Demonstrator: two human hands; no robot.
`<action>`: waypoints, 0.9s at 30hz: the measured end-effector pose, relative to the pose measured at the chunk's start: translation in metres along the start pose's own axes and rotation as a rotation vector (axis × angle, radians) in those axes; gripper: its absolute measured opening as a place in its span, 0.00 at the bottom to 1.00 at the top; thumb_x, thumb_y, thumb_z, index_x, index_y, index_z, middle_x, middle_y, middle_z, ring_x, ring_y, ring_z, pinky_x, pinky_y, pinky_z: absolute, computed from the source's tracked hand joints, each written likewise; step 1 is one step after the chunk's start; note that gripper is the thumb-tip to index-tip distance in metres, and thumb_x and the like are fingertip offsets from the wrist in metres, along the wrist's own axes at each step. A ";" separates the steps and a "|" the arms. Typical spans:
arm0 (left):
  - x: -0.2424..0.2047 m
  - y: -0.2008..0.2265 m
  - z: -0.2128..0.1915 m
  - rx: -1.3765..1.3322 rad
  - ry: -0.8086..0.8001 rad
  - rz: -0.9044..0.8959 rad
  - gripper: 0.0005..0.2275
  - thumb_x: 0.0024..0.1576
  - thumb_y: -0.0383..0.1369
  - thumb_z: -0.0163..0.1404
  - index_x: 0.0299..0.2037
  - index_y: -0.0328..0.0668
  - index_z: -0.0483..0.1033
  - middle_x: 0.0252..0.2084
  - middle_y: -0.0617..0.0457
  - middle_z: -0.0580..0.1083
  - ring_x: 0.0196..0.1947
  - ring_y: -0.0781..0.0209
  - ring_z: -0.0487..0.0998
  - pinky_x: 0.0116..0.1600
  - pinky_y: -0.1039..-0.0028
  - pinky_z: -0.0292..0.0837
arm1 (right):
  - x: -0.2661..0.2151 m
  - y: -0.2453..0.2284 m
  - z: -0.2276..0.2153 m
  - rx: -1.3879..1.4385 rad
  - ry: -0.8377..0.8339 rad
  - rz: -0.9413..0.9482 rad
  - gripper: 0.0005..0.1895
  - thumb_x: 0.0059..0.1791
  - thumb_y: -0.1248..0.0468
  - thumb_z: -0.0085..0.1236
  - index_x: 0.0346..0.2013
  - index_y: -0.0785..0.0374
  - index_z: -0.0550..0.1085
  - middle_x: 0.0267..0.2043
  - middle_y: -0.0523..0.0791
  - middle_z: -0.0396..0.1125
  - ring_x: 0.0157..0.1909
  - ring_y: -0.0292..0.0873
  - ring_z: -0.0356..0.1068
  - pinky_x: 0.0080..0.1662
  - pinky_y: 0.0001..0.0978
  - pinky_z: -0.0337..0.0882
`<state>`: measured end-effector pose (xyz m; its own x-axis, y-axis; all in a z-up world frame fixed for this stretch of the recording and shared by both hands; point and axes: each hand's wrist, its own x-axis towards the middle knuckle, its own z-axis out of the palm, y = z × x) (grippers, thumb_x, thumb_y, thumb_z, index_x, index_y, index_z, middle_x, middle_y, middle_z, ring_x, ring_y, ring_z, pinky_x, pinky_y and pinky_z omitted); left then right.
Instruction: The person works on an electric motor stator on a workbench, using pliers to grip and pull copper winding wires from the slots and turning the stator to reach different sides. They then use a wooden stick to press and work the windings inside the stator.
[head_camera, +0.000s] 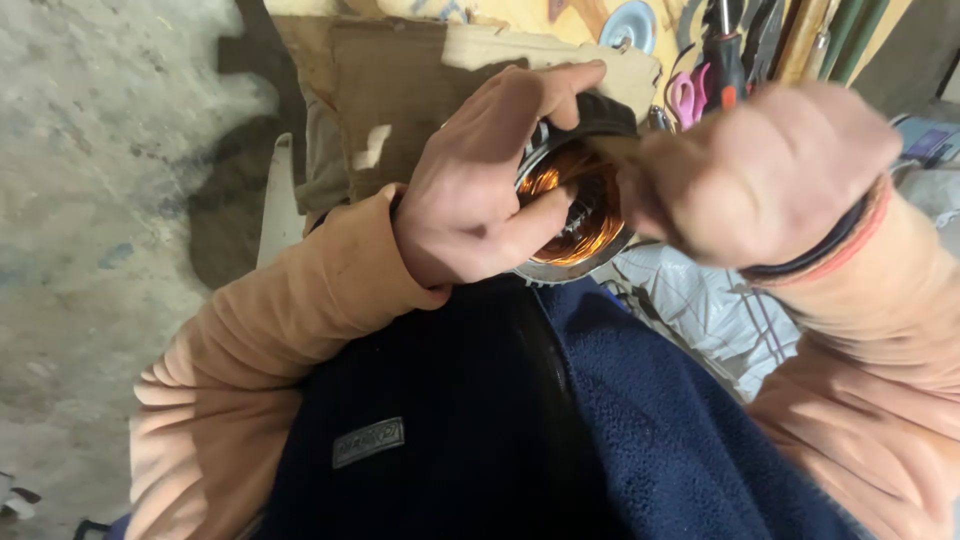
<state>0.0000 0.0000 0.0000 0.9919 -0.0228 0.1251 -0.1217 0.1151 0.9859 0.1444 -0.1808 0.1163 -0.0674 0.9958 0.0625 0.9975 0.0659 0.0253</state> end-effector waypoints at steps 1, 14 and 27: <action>-0.004 -0.003 0.000 -0.001 0.009 -0.006 0.27 0.55 0.25 0.54 0.66 0.31 0.61 0.51 0.42 0.70 0.55 0.45 0.75 0.65 0.61 0.72 | 0.002 -0.002 -0.002 0.007 -0.001 -0.007 0.12 0.46 0.59 0.68 0.32 0.62 0.75 0.22 0.41 0.59 0.21 0.42 0.59 0.25 0.34 0.60; -0.023 -0.018 -0.007 0.034 0.036 0.066 0.20 0.57 0.25 0.59 0.55 0.36 0.63 0.60 0.44 0.70 0.63 0.48 0.73 0.67 0.67 0.71 | -0.009 0.048 0.046 0.575 -0.026 -0.038 0.14 0.53 0.55 0.62 0.36 0.63 0.76 0.27 0.44 0.67 0.28 0.49 0.67 0.31 0.42 0.62; -0.032 -0.015 -0.018 0.040 0.094 -0.038 0.28 0.53 0.28 0.60 0.63 0.38 0.63 0.55 0.47 0.73 0.59 0.50 0.75 0.65 0.68 0.72 | 0.054 0.017 0.024 0.147 0.055 -0.423 0.09 0.43 0.59 0.62 0.34 0.58 0.78 0.26 0.40 0.66 0.22 0.39 0.62 0.22 0.29 0.58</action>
<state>-0.0295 0.0170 -0.0211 0.9946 0.0672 0.0785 -0.0836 0.0763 0.9936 0.1584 -0.1240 0.0967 -0.4669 0.8746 0.1306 0.8741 0.4788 -0.0815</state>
